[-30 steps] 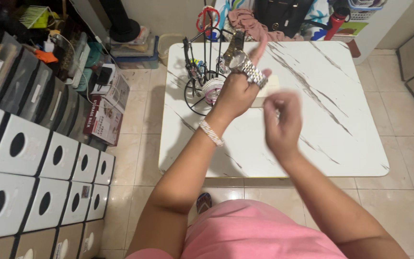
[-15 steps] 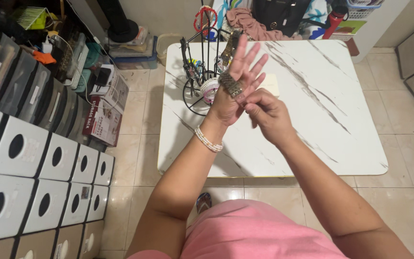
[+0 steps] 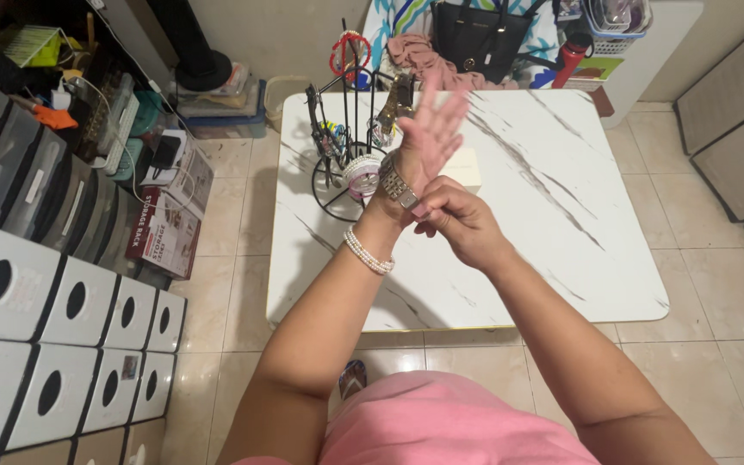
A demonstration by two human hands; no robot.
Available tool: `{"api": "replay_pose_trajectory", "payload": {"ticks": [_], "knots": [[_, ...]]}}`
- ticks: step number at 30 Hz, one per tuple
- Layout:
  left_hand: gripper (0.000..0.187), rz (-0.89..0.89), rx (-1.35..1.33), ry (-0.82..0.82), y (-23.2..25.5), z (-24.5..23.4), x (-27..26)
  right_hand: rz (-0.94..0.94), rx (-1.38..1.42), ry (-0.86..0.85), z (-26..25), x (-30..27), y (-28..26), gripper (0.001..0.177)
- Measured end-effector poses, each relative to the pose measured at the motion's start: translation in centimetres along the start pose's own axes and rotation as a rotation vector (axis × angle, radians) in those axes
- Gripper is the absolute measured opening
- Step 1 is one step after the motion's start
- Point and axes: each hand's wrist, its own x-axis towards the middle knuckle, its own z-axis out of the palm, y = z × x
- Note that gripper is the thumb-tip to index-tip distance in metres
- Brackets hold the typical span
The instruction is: The person selects a pearl bracelet from a jewelry stand and puts it on the left wrist. They then open a drawer, take out a watch box, remove a watch, and fasten it on the same wrist. Next, they open a ring box, place a ring on the left ring finger, and later add a gold bangle to the wrist.
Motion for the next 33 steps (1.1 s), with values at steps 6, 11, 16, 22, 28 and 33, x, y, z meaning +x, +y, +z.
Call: {"api": "replay_pose_trajectory", "payload": {"ticks": [6,11,16,22,28,33], "knots": [[0.104,0.138,0.420,-0.033,2.1,3.3,0.9,-0.054,-0.074,-0.016,-1.2,0.2,-1.7,0.016],[0.096,0.194,0.517,0.036,3.8,6.0,1.7,-0.205,-0.308,-0.019,-0.2,-0.6,-2.0,0.011],[0.081,0.069,0.234,0.076,3.4,5.5,2.3,-0.102,-0.030,0.090,0.2,-1.1,-1.6,0.012],[0.054,0.292,-0.479,0.234,3.3,3.6,2.5,-0.010,0.197,0.105,-0.5,-1.7,0.4,0.015],[0.031,0.365,0.358,0.229,3.0,5.0,1.9,0.147,0.268,0.192,-1.1,-2.0,4.0,0.015],[0.022,0.314,0.884,0.042,3.3,7.7,0.9,0.273,0.273,0.318,-0.4,-1.0,5.1,0.014]]}}
